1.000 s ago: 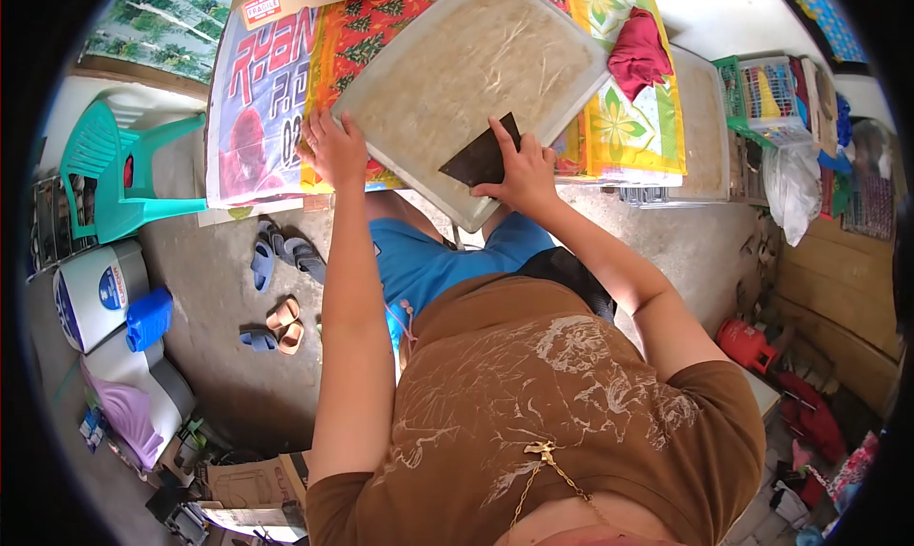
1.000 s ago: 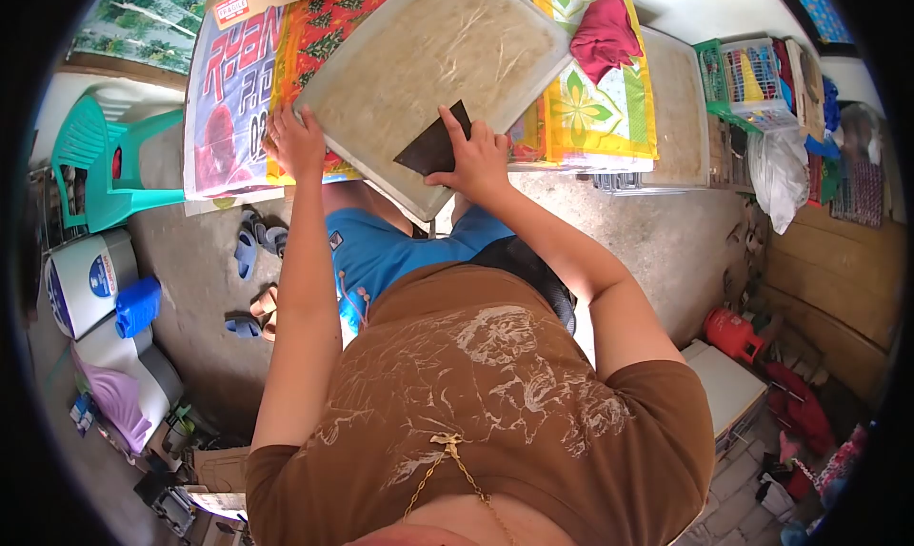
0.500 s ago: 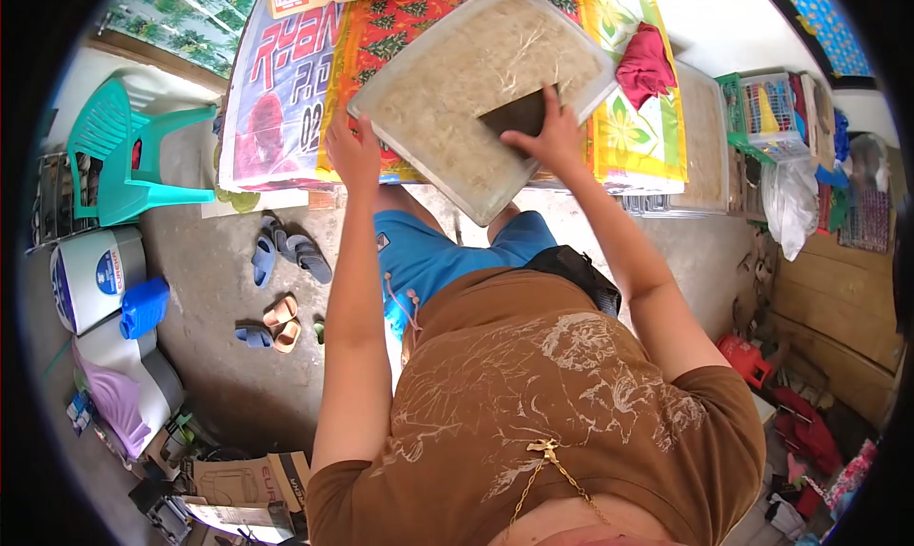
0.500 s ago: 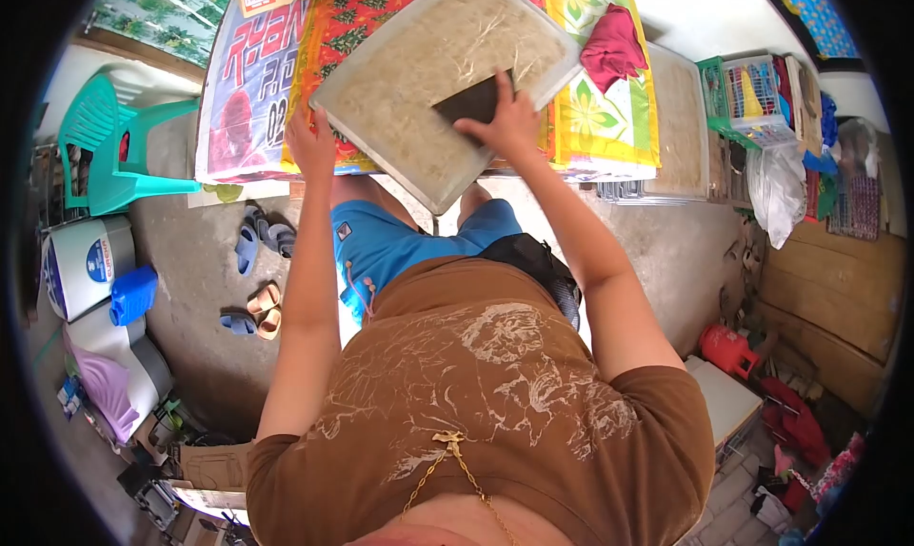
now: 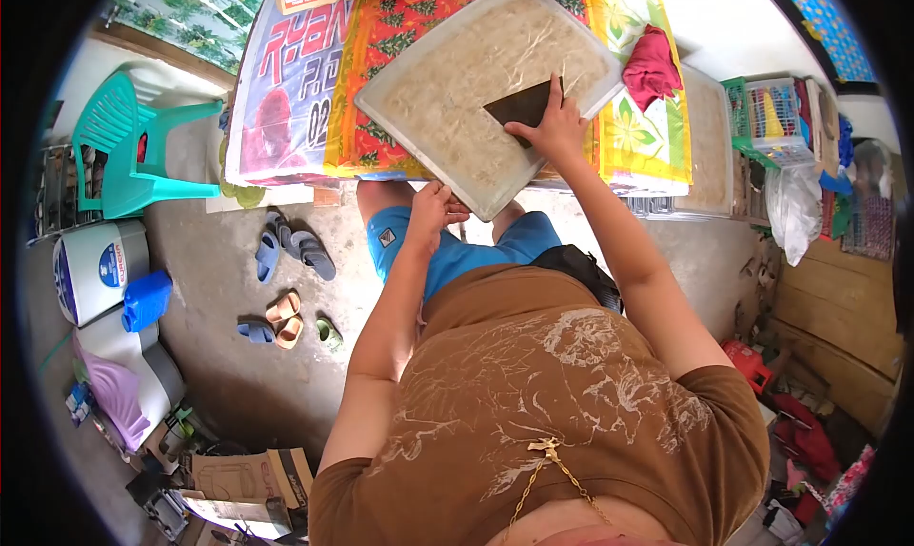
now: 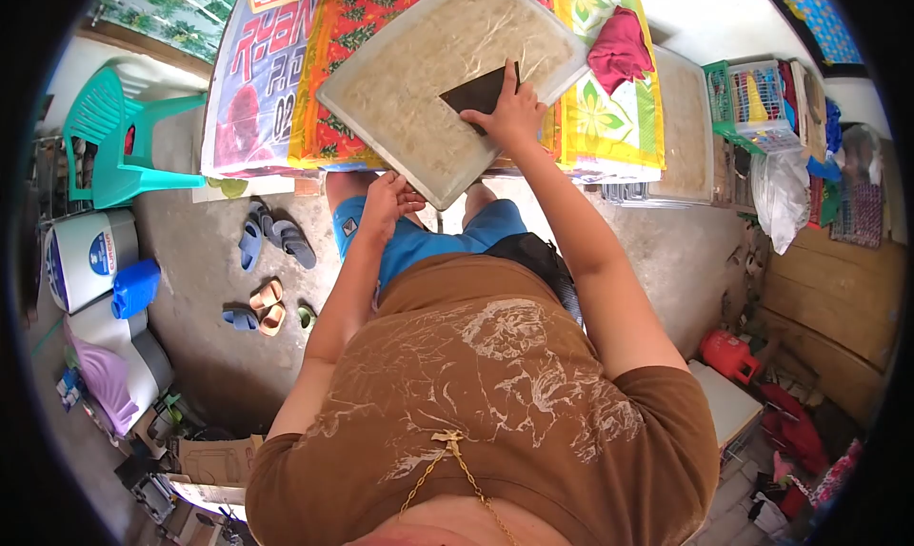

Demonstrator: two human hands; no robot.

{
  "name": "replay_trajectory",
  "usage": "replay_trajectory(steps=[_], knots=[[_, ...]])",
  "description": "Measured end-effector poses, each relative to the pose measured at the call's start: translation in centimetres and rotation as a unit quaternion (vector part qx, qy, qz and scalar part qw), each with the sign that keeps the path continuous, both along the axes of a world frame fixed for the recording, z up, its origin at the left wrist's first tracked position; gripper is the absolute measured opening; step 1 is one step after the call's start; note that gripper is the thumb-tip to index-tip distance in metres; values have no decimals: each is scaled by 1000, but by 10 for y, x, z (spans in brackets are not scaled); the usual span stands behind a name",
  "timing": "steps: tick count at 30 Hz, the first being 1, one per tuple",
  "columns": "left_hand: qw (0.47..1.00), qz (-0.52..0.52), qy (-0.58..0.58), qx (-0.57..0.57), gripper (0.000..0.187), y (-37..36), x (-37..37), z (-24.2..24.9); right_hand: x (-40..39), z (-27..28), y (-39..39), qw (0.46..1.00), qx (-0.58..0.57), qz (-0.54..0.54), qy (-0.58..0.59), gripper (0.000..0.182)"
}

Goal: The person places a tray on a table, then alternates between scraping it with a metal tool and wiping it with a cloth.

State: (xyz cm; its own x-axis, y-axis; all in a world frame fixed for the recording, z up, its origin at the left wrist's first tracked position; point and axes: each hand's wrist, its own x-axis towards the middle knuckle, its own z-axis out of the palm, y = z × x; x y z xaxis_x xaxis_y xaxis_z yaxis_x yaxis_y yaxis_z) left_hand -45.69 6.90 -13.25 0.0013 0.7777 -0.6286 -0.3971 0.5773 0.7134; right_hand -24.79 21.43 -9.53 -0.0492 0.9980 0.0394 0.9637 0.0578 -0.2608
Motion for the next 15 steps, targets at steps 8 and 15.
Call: replay_trajectory(steps=[8,15], knots=[[999,29,-43,1,20,9,-13,-16,-48,-18,-36,993,-48,94,48,132],[997,30,-75,5,23,-2,-4,-18,-48,-4,-29,992,-91,55,67,107]])
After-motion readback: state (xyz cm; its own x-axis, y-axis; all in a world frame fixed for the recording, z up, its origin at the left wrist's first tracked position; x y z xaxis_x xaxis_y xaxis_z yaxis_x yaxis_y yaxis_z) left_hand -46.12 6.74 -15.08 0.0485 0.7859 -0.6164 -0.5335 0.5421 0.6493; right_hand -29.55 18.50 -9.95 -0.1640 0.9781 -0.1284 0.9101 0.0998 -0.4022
